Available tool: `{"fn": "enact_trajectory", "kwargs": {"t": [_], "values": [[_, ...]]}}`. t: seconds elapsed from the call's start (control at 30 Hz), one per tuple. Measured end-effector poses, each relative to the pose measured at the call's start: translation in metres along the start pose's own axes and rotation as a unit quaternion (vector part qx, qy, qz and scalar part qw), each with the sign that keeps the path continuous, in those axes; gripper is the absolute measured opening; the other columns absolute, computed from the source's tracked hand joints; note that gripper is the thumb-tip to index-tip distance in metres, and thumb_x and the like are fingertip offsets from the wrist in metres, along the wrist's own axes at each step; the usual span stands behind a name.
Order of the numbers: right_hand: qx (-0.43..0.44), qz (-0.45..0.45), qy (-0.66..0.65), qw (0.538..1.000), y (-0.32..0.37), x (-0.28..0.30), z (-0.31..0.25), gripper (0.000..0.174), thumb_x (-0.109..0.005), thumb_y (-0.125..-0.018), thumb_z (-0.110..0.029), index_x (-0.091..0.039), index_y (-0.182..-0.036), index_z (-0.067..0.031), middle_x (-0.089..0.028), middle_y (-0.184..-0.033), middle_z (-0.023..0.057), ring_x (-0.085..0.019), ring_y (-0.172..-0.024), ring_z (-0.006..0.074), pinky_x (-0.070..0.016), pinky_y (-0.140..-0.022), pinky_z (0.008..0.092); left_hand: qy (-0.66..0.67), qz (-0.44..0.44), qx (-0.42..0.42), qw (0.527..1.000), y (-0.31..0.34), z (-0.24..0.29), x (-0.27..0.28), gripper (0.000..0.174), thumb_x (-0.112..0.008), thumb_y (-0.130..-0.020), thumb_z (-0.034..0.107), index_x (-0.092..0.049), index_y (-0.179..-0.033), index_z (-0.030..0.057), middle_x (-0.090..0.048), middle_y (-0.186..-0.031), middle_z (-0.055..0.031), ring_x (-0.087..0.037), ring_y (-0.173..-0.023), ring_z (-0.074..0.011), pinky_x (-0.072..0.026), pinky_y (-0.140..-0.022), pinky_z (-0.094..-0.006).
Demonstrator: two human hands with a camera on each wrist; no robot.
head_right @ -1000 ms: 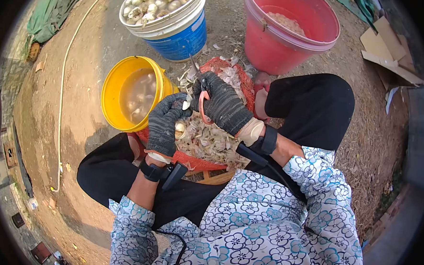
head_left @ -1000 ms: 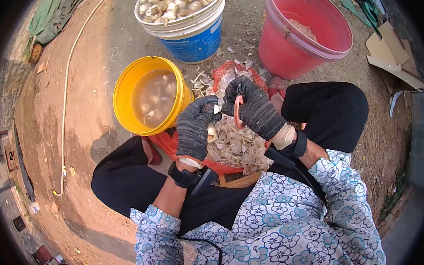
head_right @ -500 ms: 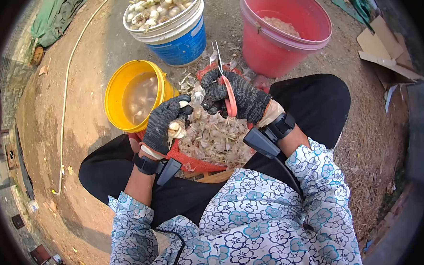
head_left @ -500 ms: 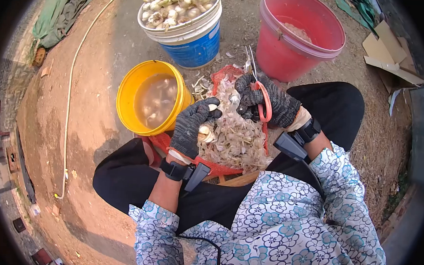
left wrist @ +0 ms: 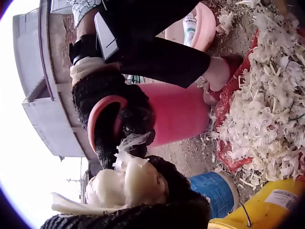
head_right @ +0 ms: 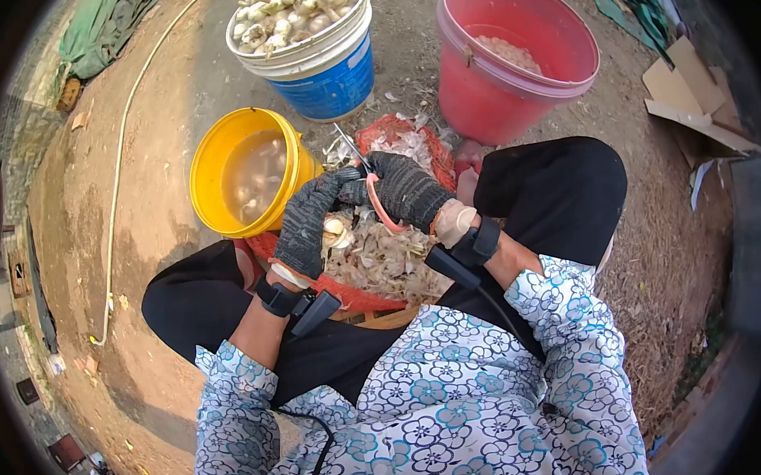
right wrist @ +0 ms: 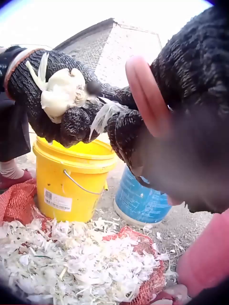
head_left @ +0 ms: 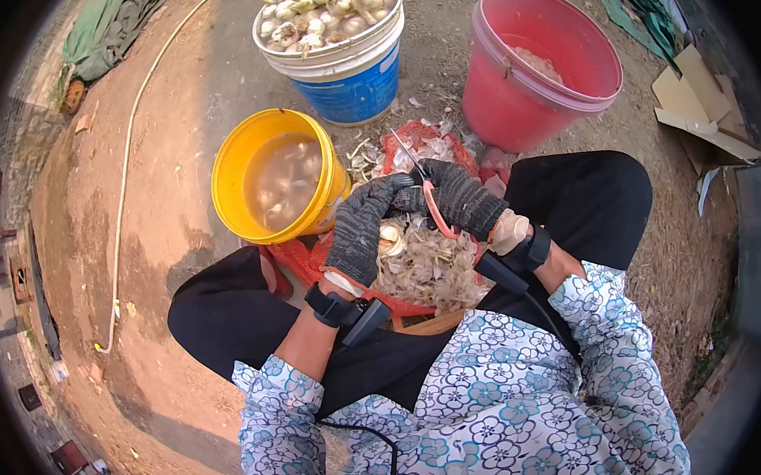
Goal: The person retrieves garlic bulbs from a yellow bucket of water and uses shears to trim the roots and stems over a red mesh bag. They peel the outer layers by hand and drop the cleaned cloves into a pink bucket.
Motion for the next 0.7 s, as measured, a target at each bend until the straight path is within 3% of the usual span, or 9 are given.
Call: {"fn": "enact_trajectory", "kwargs": {"t": [0.17, 0.2, 0.27, 0.33, 0.43, 0.5, 0.53, 0.67, 0.7], "values": [[-0.033, 0.134, 0.125, 0.983, 0.004, 0.100, -0.047, 0.019, -0.051, -0.081, -0.016, -0.054, -0.094, -0.0027, -0.058, -0.082, 0.0193, -0.056, -0.078, 0.0344, -0.0432, -0.068, 0.0383, 0.145, 0.019, 0.119, 0.982, 0.006, 0.000, 0.005, 0.029, -0.044, -0.090, 0.015, -0.050, -0.114, 0.0003, -0.058, -0.087, -0.0051, -0.055, -0.074, -0.0111, -0.0476, -0.069, -0.0232], [0.064, 0.221, 0.239, 0.943, 0.006, 0.137, -0.055, 0.020, -0.050, -0.083, -0.015, -0.053, -0.100, -0.0051, -0.060, -0.083, 0.0168, -0.057, -0.078, 0.0331, -0.0444, -0.068, 0.0386, 0.198, 0.007, 0.117, 0.973, 0.007, -0.001, 0.006, 0.030, -0.045, -0.090, 0.018, -0.050, -0.113, 0.0001, -0.057, -0.090, -0.0075, -0.056, -0.079, -0.0137, -0.0486, -0.072, -0.0264], [-0.045, 0.360, 0.437, 0.823, 0.012, 0.195, -0.077, 0.036, -0.050, -0.083, -0.020, -0.046, -0.118, -0.0124, -0.063, -0.085, 0.0140, -0.060, -0.077, 0.0317, -0.0468, -0.066, 0.0409, 0.240, 0.024, 0.120, 0.963, 0.011, 0.000, 0.007, 0.030, -0.046, -0.090, 0.020, -0.050, -0.113, 0.0002, -0.057, -0.091, -0.0081, -0.055, -0.082, -0.0144, -0.0491, -0.073, -0.0279], [-0.056, 0.408, 0.459, 0.787, 0.018, 0.235, -0.065, 0.032, -0.049, -0.084, -0.022, -0.048, -0.115, -0.0131, -0.062, -0.085, 0.0154, -0.060, -0.075, 0.0310, -0.0468, -0.065, 0.0393, 0.290, 0.039, 0.124, 0.948, 0.009, 0.001, 0.008, 0.030, -0.047, -0.090, 0.021, -0.051, -0.112, 0.0007, -0.057, -0.094, -0.0095, -0.055, -0.088, -0.0168, -0.0493, -0.077, -0.0324], [0.009, 0.400, 0.326, 0.856, 0.018, 0.224, -0.047, 0.026, -0.050, -0.085, -0.021, -0.053, -0.108, -0.0096, -0.062, -0.080, 0.0151, -0.062, -0.073, 0.0262, -0.0472, -0.065, 0.0364, 0.294, 0.052, 0.119, 0.947, 0.008, -0.001, 0.013, 0.029, -0.049, -0.089, 0.021, -0.053, -0.109, 0.0012, -0.057, -0.096, -0.0090, -0.055, -0.089, -0.0170, -0.0490, -0.078, -0.0336], [-0.005, 0.267, 0.006, 0.964, 0.010, 0.169, -0.037, 0.017, -0.053, -0.084, -0.014, -0.055, -0.093, -0.0002, -0.057, -0.068, 0.0102, -0.058, -0.066, 0.0145, -0.0455, -0.061, 0.0284, 0.309, 0.056, 0.117, 0.942, 0.004, -0.004, 0.017, 0.028, -0.049, -0.089, 0.021, -0.053, -0.109, 0.0017, -0.057, -0.096, -0.0089, -0.055, -0.089, -0.0172, -0.0488, -0.079, -0.0341], [-0.106, 0.195, -0.088, 0.971, 0.014, 0.133, -0.040, 0.015, -0.051, -0.085, -0.012, -0.055, -0.092, -0.0003, -0.057, -0.070, 0.0100, -0.058, -0.065, 0.0154, -0.0452, -0.060, 0.0278, 0.323, 0.058, 0.114, 0.938, 0.003, -0.006, 0.019, 0.026, -0.050, -0.088, 0.020, -0.054, -0.108, 0.0021, -0.058, -0.097, -0.0088, -0.055, -0.090, -0.0173, -0.0486, -0.080, -0.0345], [0.072, -0.050, -0.074, 0.993, 0.014, 0.000, -0.009, 0.019, -0.053, -0.079, -0.012, -0.053, -0.096, -0.0040, -0.057, -0.077, 0.0152, -0.055, -0.069, 0.0256, -0.0439, -0.065, 0.0353, 0.332, 0.077, 0.070, 0.938, 0.002, -0.003, 0.017, 0.026, -0.049, -0.089, 0.021, -0.053, -0.107, 0.0035, -0.057, -0.098, -0.0078, -0.055, -0.091, -0.0168, -0.0479, -0.081, -0.0324], [0.056, 0.007, -0.106, 0.993, 0.021, -0.018, -0.016, 0.022, -0.053, -0.078, -0.011, -0.052, -0.098, -0.0045, -0.056, -0.077, 0.0164, -0.056, -0.069, 0.0276, -0.0438, -0.063, 0.0363, 0.285, 0.074, 0.035, 0.955, 0.002, -0.001, 0.016, 0.027, -0.048, -0.090, 0.024, -0.053, -0.107, 0.0036, -0.057, -0.098, -0.0074, -0.055, -0.091, -0.0167, -0.0473, -0.081, -0.0313]]}}
Point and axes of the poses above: each hand's wrist, its own y-axis away from the middle knuckle, its own x-axis out of the back of the hand, z = x × y, the point moved 4 cm from there along -y, towards the middle knuckle
